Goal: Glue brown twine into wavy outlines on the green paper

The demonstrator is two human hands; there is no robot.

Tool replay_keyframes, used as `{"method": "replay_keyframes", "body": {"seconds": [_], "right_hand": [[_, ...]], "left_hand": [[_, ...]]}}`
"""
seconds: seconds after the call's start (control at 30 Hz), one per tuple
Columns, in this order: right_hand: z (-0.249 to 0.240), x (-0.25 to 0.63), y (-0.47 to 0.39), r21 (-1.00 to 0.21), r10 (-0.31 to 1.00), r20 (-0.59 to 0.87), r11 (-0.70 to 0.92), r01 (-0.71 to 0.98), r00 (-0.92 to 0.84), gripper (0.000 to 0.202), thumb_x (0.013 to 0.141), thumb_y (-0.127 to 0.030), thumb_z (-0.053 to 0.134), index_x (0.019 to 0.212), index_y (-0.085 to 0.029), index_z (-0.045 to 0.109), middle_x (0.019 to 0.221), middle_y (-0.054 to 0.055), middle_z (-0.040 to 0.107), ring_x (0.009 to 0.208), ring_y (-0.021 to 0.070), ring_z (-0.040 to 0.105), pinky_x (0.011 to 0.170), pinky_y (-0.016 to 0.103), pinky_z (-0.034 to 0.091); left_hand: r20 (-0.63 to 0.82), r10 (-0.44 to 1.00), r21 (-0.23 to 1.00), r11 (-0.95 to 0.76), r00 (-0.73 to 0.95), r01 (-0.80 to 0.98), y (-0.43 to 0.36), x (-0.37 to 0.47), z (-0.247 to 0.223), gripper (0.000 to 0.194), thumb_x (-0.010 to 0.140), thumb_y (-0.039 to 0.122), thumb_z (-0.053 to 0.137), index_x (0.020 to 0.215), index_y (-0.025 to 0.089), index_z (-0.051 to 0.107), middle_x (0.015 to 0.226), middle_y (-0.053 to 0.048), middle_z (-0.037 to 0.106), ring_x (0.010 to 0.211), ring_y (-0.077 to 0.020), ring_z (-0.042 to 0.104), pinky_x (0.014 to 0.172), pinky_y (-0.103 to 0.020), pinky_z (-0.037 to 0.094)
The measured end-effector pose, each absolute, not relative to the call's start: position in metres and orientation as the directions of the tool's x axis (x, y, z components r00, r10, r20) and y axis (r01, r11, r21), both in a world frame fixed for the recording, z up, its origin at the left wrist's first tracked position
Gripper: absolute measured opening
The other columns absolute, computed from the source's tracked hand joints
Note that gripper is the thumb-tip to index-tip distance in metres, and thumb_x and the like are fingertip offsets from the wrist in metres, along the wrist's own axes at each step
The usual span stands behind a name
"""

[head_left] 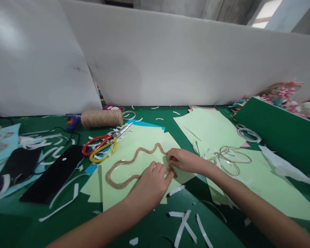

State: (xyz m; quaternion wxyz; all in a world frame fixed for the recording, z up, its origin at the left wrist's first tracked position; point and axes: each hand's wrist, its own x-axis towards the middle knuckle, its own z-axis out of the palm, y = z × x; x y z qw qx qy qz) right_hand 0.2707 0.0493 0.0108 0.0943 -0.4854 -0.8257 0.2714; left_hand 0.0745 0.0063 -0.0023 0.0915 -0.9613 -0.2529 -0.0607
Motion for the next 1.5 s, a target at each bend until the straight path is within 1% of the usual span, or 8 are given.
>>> {"method": "replay_keyframes", "body": {"seconds": [0.43,0.97,1.1,1.23,1.3,1.37,1.43,1.5], "right_hand": [[0.009,0.274,0.049,-0.526,0.877,-0.131,0.334,0.782,-0.463,0.009,0.080,-0.013,0.046,0.075,-0.019,0.046,0.073,0.000,0.055,0.062,0.0118,0.046,0.055,0.022,0.030],[0.011,0.285,0.051,-0.458,0.897,-0.111,0.337,0.822,-0.429,0.012,0.083,-0.017,0.050,0.071,-0.018,0.051,0.073,0.000,0.054,0.061,0.0113,0.046,0.054,0.022,0.029],[0.010,0.290,0.046,-0.389,0.903,-0.072,0.365,0.846,-0.423,0.011,0.085,-0.018,0.050,0.073,-0.019,0.052,0.080,0.001,0.054,0.063,0.0107,0.046,0.055,0.022,0.029],[0.011,0.293,0.041,-0.346,0.903,-0.051,0.385,0.856,-0.427,0.011,0.086,-0.017,0.048,0.076,-0.019,0.054,0.082,0.001,0.054,0.064,0.0105,0.047,0.055,0.021,0.030],[0.010,0.293,0.040,-0.341,0.908,-0.046,0.378,0.861,-0.416,0.011,0.085,-0.016,0.049,0.077,-0.018,0.055,0.082,0.001,0.055,0.065,0.0108,0.048,0.055,0.021,0.030],[0.010,0.293,0.041,-0.345,0.911,-0.048,0.369,0.863,-0.409,0.011,0.084,-0.015,0.049,0.077,-0.018,0.056,0.083,0.002,0.055,0.066,0.0111,0.049,0.056,0.021,0.031],[0.009,0.292,0.042,-0.353,0.910,-0.055,0.367,0.861,-0.411,0.010,0.083,-0.015,0.050,0.078,-0.017,0.057,0.083,0.002,0.056,0.067,0.0113,0.050,0.056,0.022,0.031],[0.008,0.292,0.044,-0.340,0.910,-0.047,0.373,0.863,-0.412,0.009,0.083,-0.015,0.050,0.079,-0.017,0.057,0.083,0.003,0.056,0.068,0.0122,0.050,0.057,0.022,0.032]], "left_hand": [[0.202,0.462,-0.147,-0.857,0.863,0.493,0.007,0.074,-0.002,0.040,0.083,0.013,0.045,0.122,0.012,0.049,0.093,-0.013,0.055,0.088,-0.0264,0.049,0.076,-0.039,0.036],[0.113,0.480,-0.088,-0.867,0.870,0.490,0.007,0.074,0.003,0.049,0.077,0.012,0.050,0.126,0.012,0.046,0.097,-0.014,0.055,0.091,-0.0272,0.049,0.079,-0.040,0.038],[0.056,0.516,-0.091,-0.850,0.855,0.519,0.008,0.073,0.005,0.054,0.077,0.009,0.048,0.130,0.006,0.043,0.103,-0.018,0.055,0.094,-0.0283,0.049,0.082,-0.043,0.038],[-0.018,0.582,0.040,-0.812,0.813,0.583,0.018,0.072,0.015,0.055,0.077,0.011,0.048,0.132,0.009,0.043,0.108,-0.016,0.055,0.098,-0.0269,0.049,0.084,-0.042,0.039],[-0.032,0.635,0.157,-0.760,0.772,0.631,0.025,0.073,0.019,0.043,0.083,0.012,0.043,0.125,0.014,0.051,0.102,-0.011,0.058,0.095,-0.0236,0.051,0.081,-0.038,0.041],[-0.026,0.678,0.233,-0.710,0.734,0.664,0.032,0.076,0.022,0.030,0.089,0.014,0.038,0.106,0.017,0.063,0.094,-0.008,0.059,0.092,-0.0215,0.052,0.078,-0.035,0.041],[0.016,0.703,0.236,-0.694,0.711,0.681,0.038,0.081,0.021,0.029,0.091,0.018,0.038,0.088,0.017,0.066,0.092,-0.008,0.058,0.093,-0.0218,0.052,0.077,-0.034,0.041],[0.076,0.712,0.193,-0.697,0.698,0.691,0.043,0.088,0.018,0.027,0.092,0.022,0.039,0.085,0.016,0.065,0.096,-0.008,0.057,0.096,-0.0230,0.052,0.078,-0.036,0.041]]}}
